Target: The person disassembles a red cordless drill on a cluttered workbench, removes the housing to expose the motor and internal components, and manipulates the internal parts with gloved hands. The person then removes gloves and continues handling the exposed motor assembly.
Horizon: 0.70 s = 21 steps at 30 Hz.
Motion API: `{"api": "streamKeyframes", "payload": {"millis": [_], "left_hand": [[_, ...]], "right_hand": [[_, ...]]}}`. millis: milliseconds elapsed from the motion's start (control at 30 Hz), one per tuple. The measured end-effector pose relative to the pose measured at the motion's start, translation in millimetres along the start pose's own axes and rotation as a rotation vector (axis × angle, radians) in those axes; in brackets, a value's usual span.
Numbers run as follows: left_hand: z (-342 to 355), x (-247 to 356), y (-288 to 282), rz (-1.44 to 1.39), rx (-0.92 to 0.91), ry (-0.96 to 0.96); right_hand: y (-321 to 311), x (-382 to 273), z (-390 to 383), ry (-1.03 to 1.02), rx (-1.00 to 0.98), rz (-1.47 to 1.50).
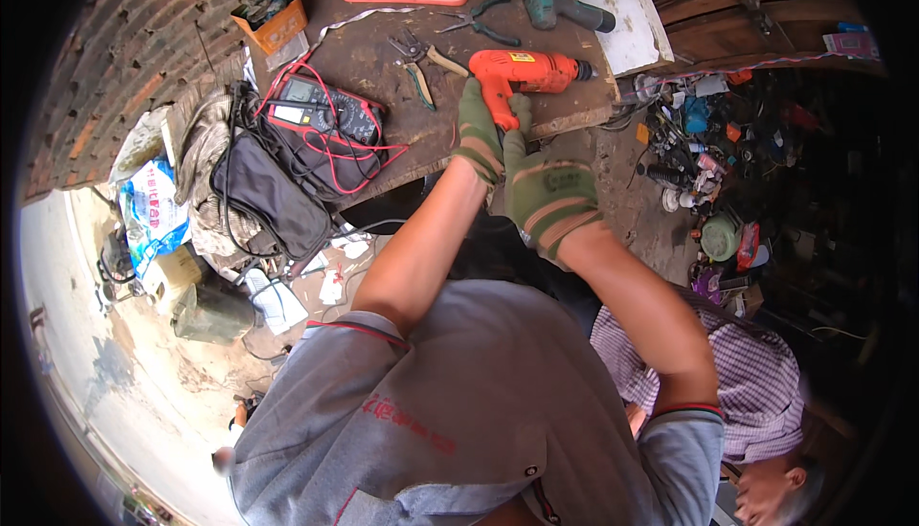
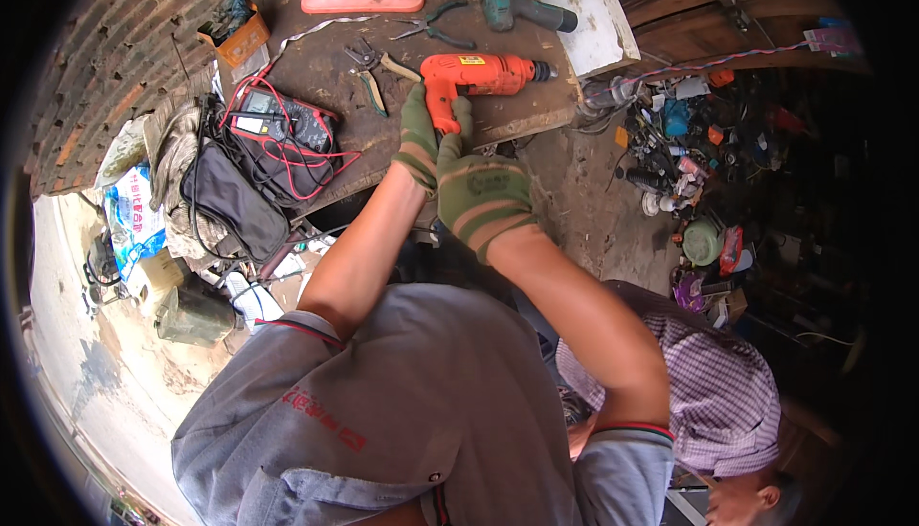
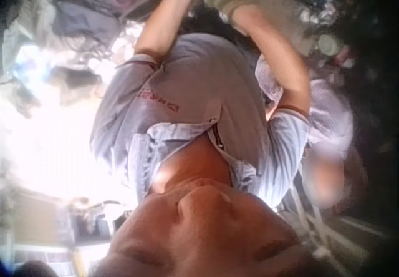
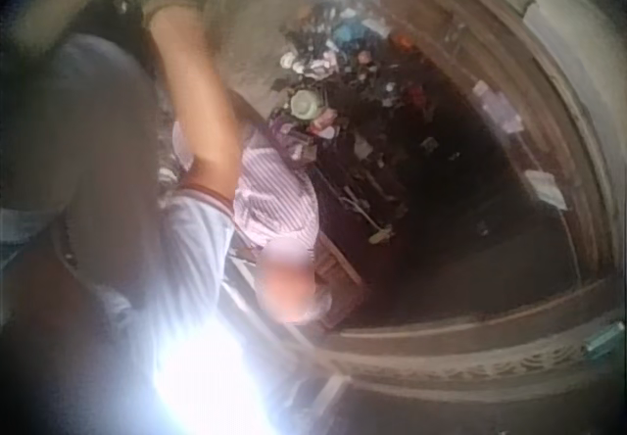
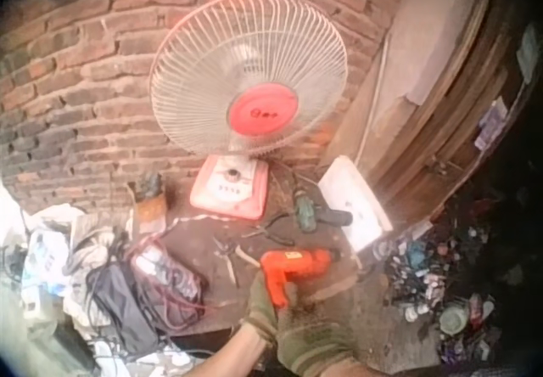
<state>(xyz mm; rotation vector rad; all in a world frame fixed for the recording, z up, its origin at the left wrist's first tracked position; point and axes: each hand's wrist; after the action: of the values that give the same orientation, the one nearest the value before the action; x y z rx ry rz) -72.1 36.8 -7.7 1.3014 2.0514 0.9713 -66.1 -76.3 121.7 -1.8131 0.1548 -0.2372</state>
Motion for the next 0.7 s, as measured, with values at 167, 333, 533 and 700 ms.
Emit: {"api": "streamKeyframes", "payload": {"millis": [167,333,533,700], "left_hand": [[4,0,14,-0.089,0.016,0.018],[2,-10,17,-0.191,-0.008,0.055],[1,-13,-6,0.087,-0.035,0.082],[1,-14,-5,0.064,0.066,0.043]], "right_hand": [[38,-4,-7,0.126,0.266,0.219],[50,-9,-16,0.245,0.335,0.458],[0,9,-16,0.175,0.070,0.273],[-5,0,2,0.132,-0.036,0.118]]}}
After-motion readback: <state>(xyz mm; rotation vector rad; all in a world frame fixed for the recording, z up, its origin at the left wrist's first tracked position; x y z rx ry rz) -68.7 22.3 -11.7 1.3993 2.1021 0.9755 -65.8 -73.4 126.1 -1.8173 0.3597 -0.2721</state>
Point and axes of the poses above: each hand's wrist, its own z-axis towards the middle knuckle, its own y-axis out of the palm, x = y × z, and after that the axes turned 7 degrees about z, right-handed
